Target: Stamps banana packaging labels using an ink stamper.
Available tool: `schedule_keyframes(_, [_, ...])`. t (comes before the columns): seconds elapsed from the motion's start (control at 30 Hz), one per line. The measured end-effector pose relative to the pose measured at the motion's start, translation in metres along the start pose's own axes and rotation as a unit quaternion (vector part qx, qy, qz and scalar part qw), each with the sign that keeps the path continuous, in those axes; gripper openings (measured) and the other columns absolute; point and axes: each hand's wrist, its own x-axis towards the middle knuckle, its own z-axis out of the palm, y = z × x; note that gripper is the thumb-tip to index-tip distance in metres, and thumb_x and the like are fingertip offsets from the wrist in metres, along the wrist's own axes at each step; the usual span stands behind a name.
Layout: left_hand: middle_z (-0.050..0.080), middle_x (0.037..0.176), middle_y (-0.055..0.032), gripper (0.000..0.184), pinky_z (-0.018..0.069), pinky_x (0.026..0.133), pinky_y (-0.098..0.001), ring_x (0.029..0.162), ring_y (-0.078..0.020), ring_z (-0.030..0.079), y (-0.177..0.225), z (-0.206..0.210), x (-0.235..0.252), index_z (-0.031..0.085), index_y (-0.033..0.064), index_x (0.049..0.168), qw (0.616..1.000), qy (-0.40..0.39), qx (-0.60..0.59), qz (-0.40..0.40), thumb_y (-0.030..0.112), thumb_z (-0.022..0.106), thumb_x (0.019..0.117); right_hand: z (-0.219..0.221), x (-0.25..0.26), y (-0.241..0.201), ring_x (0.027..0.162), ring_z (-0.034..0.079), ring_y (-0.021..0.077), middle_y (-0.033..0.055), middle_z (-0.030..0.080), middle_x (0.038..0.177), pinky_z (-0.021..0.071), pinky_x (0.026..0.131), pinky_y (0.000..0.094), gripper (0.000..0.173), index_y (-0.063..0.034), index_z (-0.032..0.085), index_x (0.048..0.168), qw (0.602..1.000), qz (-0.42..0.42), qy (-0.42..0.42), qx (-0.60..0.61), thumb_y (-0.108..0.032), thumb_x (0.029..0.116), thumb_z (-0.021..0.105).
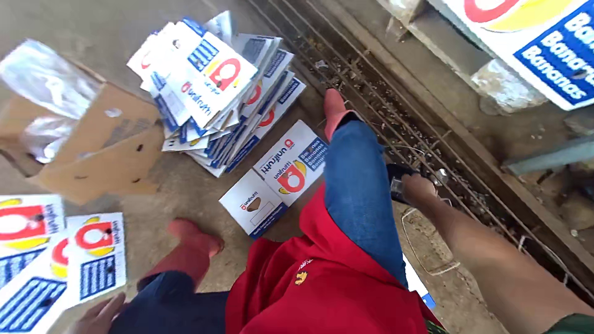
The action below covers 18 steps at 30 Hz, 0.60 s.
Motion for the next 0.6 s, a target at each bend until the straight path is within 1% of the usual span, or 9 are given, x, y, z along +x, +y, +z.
schedule_keyframes(0.07, [0.066,0.12,-0.0319,0.06,0.0444,0.098,-0.0725,0.115,-0.0483,0.063,-0.035,0.007,0.033,0.066,-0.0033,0.125,0.998,0.013,-0.015,0.062,0.049,0.043,0.1074,-0.001,0.0,-0.014,0.129,0.056,0.0502,0.0315,0.055,0.141,0.048,0.099,0.0691,0.038,0.0041,0.059,0.134,0.998,-0.01,-0.019,-0.051,-0.015,0.1007,0.06])
schedule_keyframes(0.13, [0.066,0.124,-0.0282,0.06,0.0417,0.102,-0.0722,0.12,-0.0463,0.061,-0.027,0.006,0.036,0.067,0.0024,0.128,0.998,0.005,-0.004,0.06,0.054,0.046,0.1046,-0.025,0.003,-0.007,0.13,0.055,0.0523,0.0335,0.057,0.139,0.043,0.102,0.0736,0.042,0.0054,0.06,0.134,0.997,-0.036,-0.027,-0.068,-0.023,0.1031,0.06])
schedule_keyframes(0.2, [0.066,0.128,-0.0256,0.059,0.0449,0.101,-0.0706,0.122,-0.045,0.062,-0.01,0.006,0.031,0.061,0.0047,0.138,0.993,-0.02,0.033,0.112,0.051,0.044,0.106,-0.069,0.003,0.006,0.126,0.057,0.0536,0.0344,0.062,0.13,0.042,0.101,0.0751,0.047,0.0062,0.065,0.127,0.995,-0.055,0.001,-0.084,-0.035,0.1034,0.063])
schedule_keyframes(0.23, [0.064,0.131,-0.0272,0.057,0.0438,0.103,-0.0702,0.124,-0.0461,0.06,0.009,0.004,0.019,0.056,0.0016,0.143,0.991,-0.036,0.03,0.128,0.045,0.046,0.1076,-0.094,-0.002,0.009,0.12,0.06,0.0545,0.0353,0.065,0.124,0.0439,0.097,0.0759,0.047,0.0072,0.067,0.121,0.994,-0.056,0.034,-0.091,-0.036,0.1025,0.064])
schedule_keyframes(0.27, [0.059,0.136,-0.0307,0.053,0.0382,0.108,-0.0696,0.13,-0.0483,0.055,0.041,-0.001,0.001,0.051,-0.0028,0.145,0.991,-0.061,0.008,0.122,0.037,0.049,0.1097,-0.119,-0.007,0.01,0.116,0.061,0.0565,0.0369,0.065,0.119,0.0451,0.093,0.0765,0.045,0.0086,0.067,0.117,0.992,-0.05,0.07,-0.096,-0.034,0.1028,0.065])
schedule_keyframes(0.3, [0.058,0.138,-0.031,0.049,0.0373,0.11,-0.0677,0.131,-0.0478,0.054,0.067,-0.004,-0.01,0.051,-0.0039,0.145,0.99,-0.068,-0.005,0.121,0.03,0.052,0.1095,-0.145,-0.009,0.011,0.113,0.061,0.0585,0.0385,0.065,0.115,0.0457,0.09,0.0775,0.041,0.0101,0.066,0.114,0.988,-0.049,0.108,-0.101,-0.029,0.1033,0.064])
schedule_keyframes(0.37, [0.058,0.138,-0.031,0.045,0.0383,0.11,-0.0663,0.13,-0.0479,0.054,0.099,-0.006,-0.013,0.053,-0.0046,0.143,0.984,-0.075,-0.031,0.158,0.024,0.054,0.1087,-0.198,-0.024,0.002,0.115,0.057,0.0645,0.0444,0.061,0.117,0.0408,0.092,0.0814,0.038,0.0146,0.063,0.117,0.979,-0.06,0.18,-0.075,-0.022,0.1058,0.06])
schedule_keyframes(0.5, [0.057,0.141,-0.03,0.051,0.0387,0.109,-0.0701,0.13,-0.0496,0.055,0.14,-0.016,-0.004,0.048,0.0005,0.149,0.969,-0.084,-0.022,0.232,0.031,0.052,0.1093,-0.267,-0.018,-0.014,0.107,0.057,0.0686,0.0462,0.06,0.11,0.0404,0.083,0.0845,0.038,0.0114,0.06,0.118,0.918,-0.179,0.351,-0.053,-0.022,0.1004,0.067])
schedule_keyframes(0.6, [0.056,0.141,-0.0295,0.052,0.0375,0.109,-0.0701,0.131,-0.0494,0.054,0.162,-0.025,0.0,0.047,0.0016,0.151,0.963,-0.063,-0.064,0.255,0.032,0.052,0.1091,-0.27,-0.06,-0.092,0.111,0.054,0.07,0.0473,0.057,0.117,0.0384,0.086,0.0849,0.044,0.0125,0.056,0.125,0.9,-0.246,0.355,-0.066,-0.017,0.0961,0.072])
